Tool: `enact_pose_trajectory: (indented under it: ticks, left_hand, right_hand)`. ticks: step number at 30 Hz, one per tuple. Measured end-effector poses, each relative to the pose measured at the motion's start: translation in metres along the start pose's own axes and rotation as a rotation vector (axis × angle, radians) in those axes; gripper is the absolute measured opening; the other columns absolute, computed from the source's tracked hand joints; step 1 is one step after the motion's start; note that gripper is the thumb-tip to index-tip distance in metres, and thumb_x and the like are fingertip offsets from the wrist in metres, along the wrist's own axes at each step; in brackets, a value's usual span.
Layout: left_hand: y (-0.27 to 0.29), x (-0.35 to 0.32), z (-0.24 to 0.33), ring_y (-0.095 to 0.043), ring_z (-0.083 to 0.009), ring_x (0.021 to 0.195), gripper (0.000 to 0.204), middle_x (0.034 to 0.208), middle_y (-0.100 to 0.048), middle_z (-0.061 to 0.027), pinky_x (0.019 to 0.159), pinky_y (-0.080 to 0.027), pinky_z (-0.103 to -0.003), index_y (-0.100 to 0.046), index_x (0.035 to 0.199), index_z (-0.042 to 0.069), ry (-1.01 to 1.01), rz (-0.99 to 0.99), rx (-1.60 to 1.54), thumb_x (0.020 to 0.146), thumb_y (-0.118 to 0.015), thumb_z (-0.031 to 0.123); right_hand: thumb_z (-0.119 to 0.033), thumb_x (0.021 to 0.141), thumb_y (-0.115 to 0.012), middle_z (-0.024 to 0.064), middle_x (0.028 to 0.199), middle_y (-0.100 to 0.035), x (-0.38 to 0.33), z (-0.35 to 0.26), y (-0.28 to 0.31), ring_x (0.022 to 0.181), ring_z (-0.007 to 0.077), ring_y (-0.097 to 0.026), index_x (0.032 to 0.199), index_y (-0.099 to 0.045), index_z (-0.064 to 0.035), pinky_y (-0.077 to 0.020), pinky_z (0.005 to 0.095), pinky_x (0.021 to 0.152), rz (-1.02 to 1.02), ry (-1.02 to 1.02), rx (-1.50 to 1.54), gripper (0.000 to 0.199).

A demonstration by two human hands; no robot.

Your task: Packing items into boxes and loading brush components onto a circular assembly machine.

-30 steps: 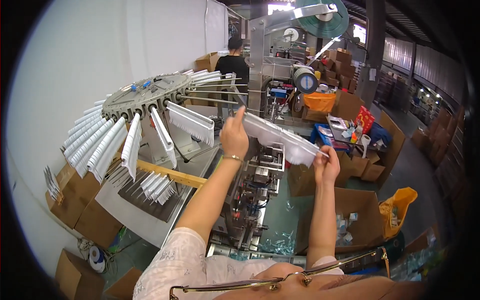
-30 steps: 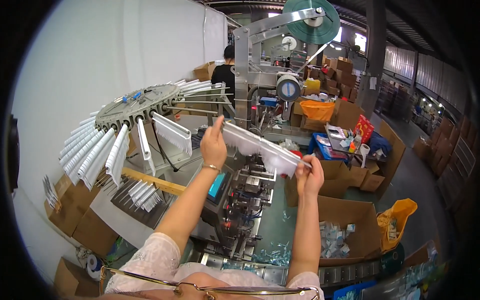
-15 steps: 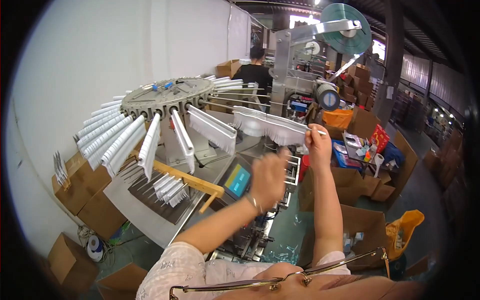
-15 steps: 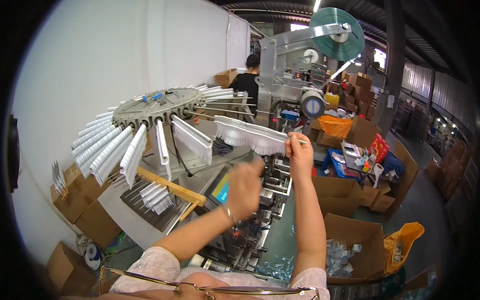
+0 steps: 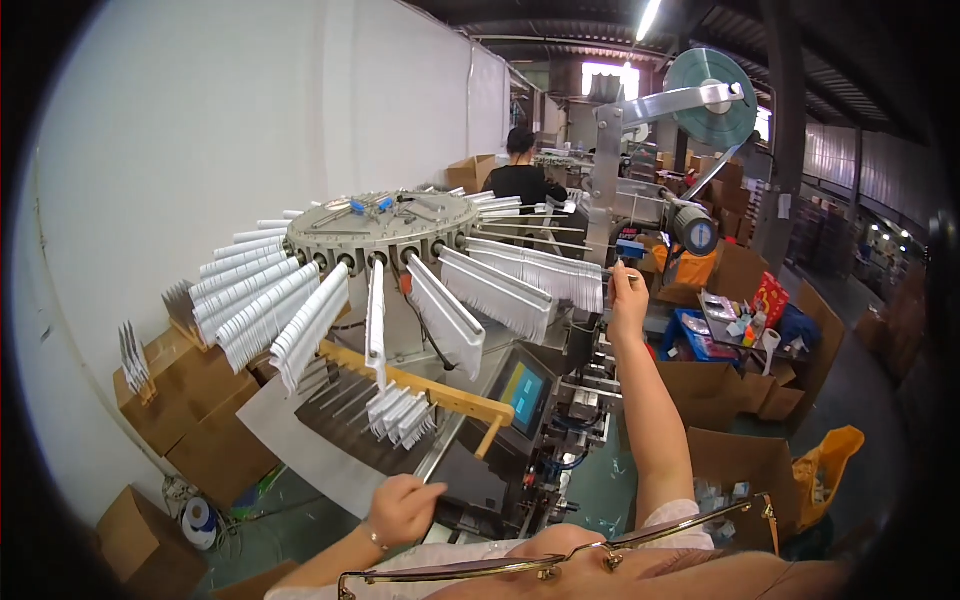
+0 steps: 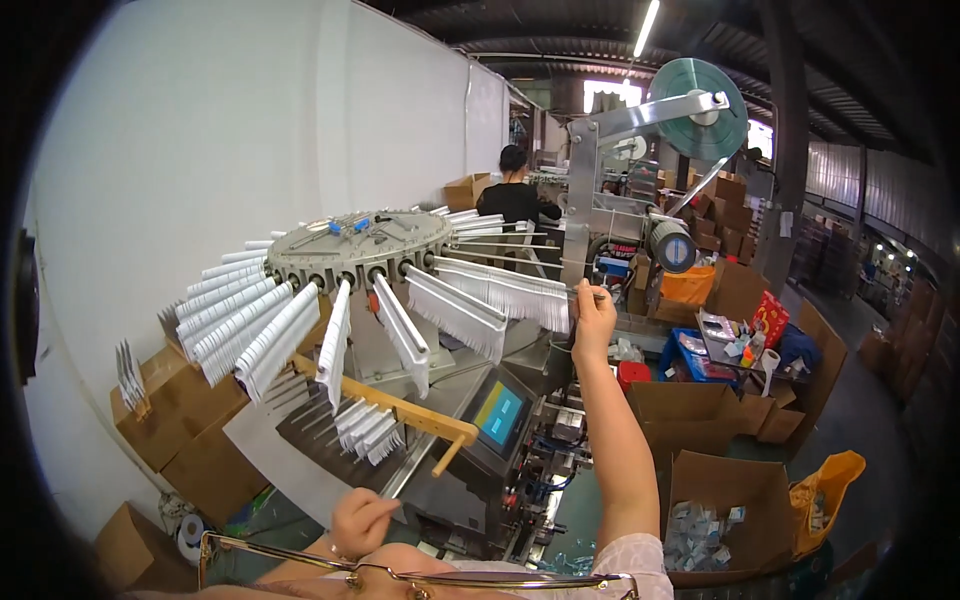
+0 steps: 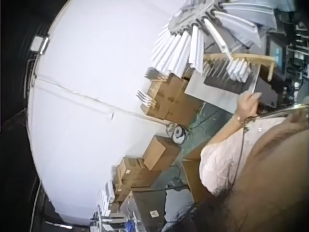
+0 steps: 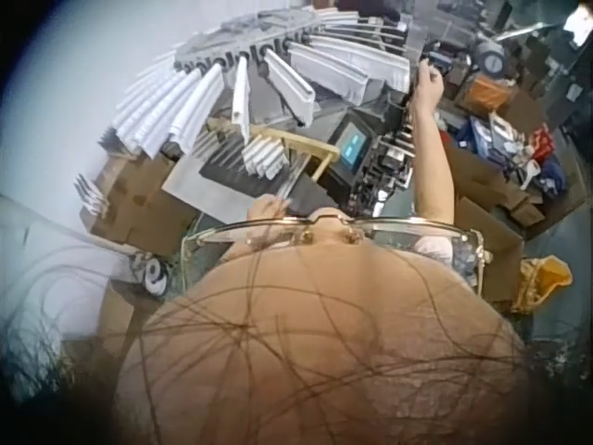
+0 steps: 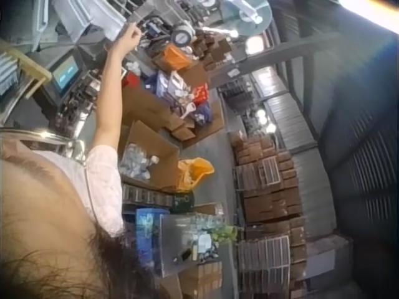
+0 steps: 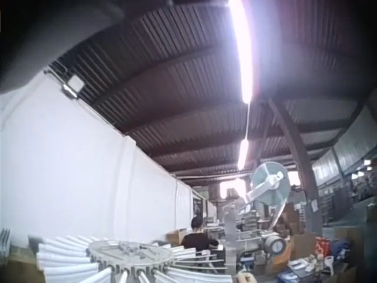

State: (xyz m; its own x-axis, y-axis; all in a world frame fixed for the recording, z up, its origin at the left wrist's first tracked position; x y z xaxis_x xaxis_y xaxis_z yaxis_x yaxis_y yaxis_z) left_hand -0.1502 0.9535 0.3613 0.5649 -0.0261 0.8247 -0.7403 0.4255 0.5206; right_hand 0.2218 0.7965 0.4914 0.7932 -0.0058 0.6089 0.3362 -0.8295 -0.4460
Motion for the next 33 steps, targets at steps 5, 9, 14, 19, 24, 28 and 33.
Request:
enact_pose_trajectory:
  ticks: [5,9,14,19,24,28,33]
  left_hand:
    - [0.023,-0.046,-0.044,-0.054,-0.0261,0.058,0.014,0.07,-0.055,-0.0089,0.051,-0.043,-0.033,-0.062,0.08,0.007,0.328,0.019,0.057,0.068,-0.056,0.001]
    - [0.02,-0.067,-0.074,-0.054,-0.0266,0.059,0.012,0.069,-0.054,-0.0092,0.051,-0.043,-0.033,-0.062,0.078,0.007,0.366,-0.035,0.014,0.069,-0.056,0.002]
    - [0.013,-0.075,-0.089,-0.053,-0.0274,0.058,0.009,0.066,-0.051,-0.0101,0.05,-0.042,-0.033,-0.061,0.076,0.005,0.425,-0.049,-0.007,0.069,-0.056,0.003]
    - [0.012,-0.08,-0.095,-0.051,-0.0278,0.055,0.009,0.064,-0.05,-0.0108,0.048,-0.04,-0.033,-0.06,0.076,0.004,0.474,-0.044,-0.068,0.068,-0.055,0.002]
    - [0.015,-0.081,-0.094,-0.05,-0.0278,0.054,0.009,0.063,-0.049,-0.0111,0.048,-0.04,-0.033,-0.06,0.075,0.004,0.461,-0.038,-0.112,0.068,-0.055,0.002]
    - [0.013,-0.083,-0.095,-0.049,-0.0277,0.054,0.008,0.062,-0.049,-0.0111,0.048,-0.039,-0.033,-0.059,0.075,0.003,0.446,-0.022,-0.089,0.068,-0.054,0.001]
    - [0.012,-0.081,-0.095,-0.049,-0.0277,0.055,0.009,0.062,-0.048,-0.0115,0.049,-0.038,-0.033,-0.059,0.076,0.003,0.391,0.005,-0.113,0.069,-0.054,0.001]
  right_hand:
    - [-0.032,0.088,-0.045,-0.0052,0.05,-0.036,-0.006,-0.004,-0.018,0.043,0.0038,-0.031,0.07,-0.05,-0.0106,-0.0216,0.0192,0.038,0.015,-0.18,0.279,0.028]
    - [-0.04,0.089,-0.039,-0.0043,0.05,-0.037,-0.002,0.002,-0.021,0.042,0.0045,-0.032,0.064,-0.045,-0.0114,-0.0227,0.0184,0.038,-0.079,-0.024,0.167,0.038]
    - [-0.037,0.089,-0.039,-0.0046,0.051,-0.037,-0.001,0.013,-0.023,0.042,0.0047,-0.032,0.066,-0.045,-0.0128,-0.0251,0.0184,0.038,-0.07,0.009,0.026,0.034]
    - [-0.034,0.089,-0.039,-0.0046,0.051,-0.036,0.001,0.017,-0.021,0.042,0.0046,-0.031,0.063,-0.044,-0.012,-0.0246,0.0185,0.039,-0.029,0.05,-0.04,0.035]
    - [-0.035,0.089,-0.04,-0.0049,0.05,-0.036,-0.002,0.016,-0.017,0.041,0.0042,-0.03,0.064,-0.045,-0.0118,-0.0229,0.0183,0.037,-0.007,0.052,-0.032,0.035]
    - [-0.034,0.089,-0.041,-0.0045,0.05,-0.036,-0.007,0.017,-0.019,0.041,0.0042,-0.03,0.062,-0.046,-0.01,-0.0218,0.0188,0.037,0.036,-0.008,-0.01,0.037]
    - [-0.036,0.088,-0.043,-0.0045,0.05,-0.037,0.001,0.014,-0.017,0.04,0.005,-0.031,0.063,-0.046,-0.0108,-0.0238,0.0191,0.037,0.011,-0.009,0.039,0.036]
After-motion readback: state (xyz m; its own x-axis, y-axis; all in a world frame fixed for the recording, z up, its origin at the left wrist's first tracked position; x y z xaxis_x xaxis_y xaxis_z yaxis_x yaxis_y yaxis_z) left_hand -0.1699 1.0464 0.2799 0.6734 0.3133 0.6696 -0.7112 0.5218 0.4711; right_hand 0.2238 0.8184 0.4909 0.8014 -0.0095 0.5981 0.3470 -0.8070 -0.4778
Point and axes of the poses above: each hand's wrist, its own x-axis towards the middle knuckle, its own y-axis out of the back of the hand, z = x × y, the point moved 1 cm from there along x, towards the middle knuckle
